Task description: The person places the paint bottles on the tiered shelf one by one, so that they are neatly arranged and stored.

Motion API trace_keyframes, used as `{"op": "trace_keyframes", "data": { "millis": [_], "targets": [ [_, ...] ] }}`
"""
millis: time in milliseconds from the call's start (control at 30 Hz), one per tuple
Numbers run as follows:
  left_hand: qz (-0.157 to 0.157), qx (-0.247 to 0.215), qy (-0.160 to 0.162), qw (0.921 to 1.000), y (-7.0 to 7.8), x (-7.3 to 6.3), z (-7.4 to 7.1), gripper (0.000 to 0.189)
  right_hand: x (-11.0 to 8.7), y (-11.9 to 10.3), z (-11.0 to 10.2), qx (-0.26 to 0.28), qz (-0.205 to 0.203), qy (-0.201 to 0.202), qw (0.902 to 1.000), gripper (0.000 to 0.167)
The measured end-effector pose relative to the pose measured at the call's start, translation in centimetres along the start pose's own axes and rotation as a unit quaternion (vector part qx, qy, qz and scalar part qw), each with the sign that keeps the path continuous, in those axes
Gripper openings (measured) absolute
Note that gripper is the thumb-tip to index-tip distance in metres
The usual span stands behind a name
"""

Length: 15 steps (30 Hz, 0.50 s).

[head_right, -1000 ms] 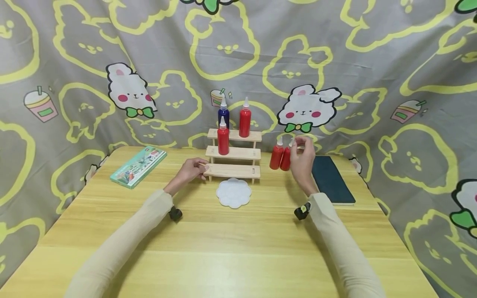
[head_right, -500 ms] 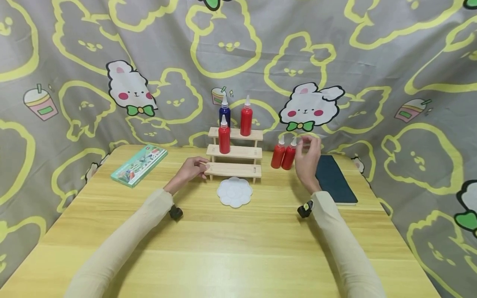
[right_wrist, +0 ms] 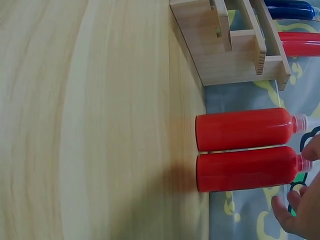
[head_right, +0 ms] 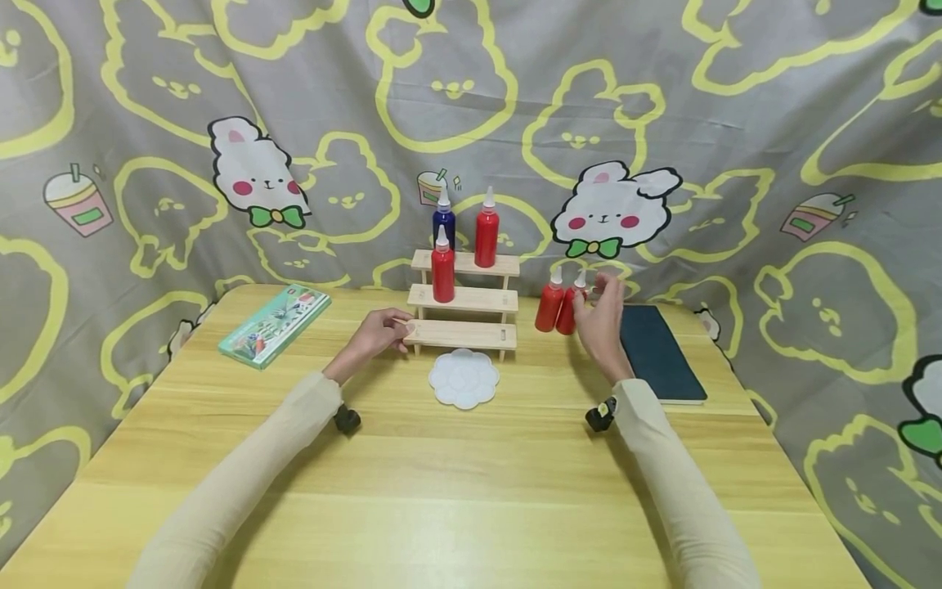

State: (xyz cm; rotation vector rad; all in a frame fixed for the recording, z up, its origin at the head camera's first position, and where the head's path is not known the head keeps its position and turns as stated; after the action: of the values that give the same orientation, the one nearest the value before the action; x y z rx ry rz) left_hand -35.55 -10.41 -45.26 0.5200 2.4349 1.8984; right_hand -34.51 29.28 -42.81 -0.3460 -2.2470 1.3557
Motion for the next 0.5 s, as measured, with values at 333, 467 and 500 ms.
{"op": "trace_keyframes", "data": {
  "millis": [333, 467, 500],
  "targets": [
    [0.009, 0.006, -0.003, 0.9999, 0.10, -0.11, -0.06, 0.028, 0.04, 0.17, 0.43, 0.000, 0.025, -0.034, 0.9991, 0.043],
    [0.012, 0.008, -0.001, 0.9999, 0.04, -0.10, -0.04, 0.029, 0.16, 0.21, 0.57, -0.006, 0.030, -0.037, 0.9989, 0.043],
    [0.012, 0.008, -0.001, 0.9999, 0.02, -0.09, -0.02, 0.029, 0.18, 0.24, 0.58, -0.006, 0.031, -0.036, 0.9989, 0.043]
  ]
}}
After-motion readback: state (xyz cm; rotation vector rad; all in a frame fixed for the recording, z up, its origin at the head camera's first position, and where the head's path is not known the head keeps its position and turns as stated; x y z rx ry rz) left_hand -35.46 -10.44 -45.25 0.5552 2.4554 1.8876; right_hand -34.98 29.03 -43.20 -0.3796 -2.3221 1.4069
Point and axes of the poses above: each hand's wrist, its own x-axis towards the middle knuckle, its own z-axis out of the palm, y = z × x, the point moved 1 cm from there along x, towards the middle knuckle, and after that the axes turned 15 degrees about z, right-handed, at the moved point
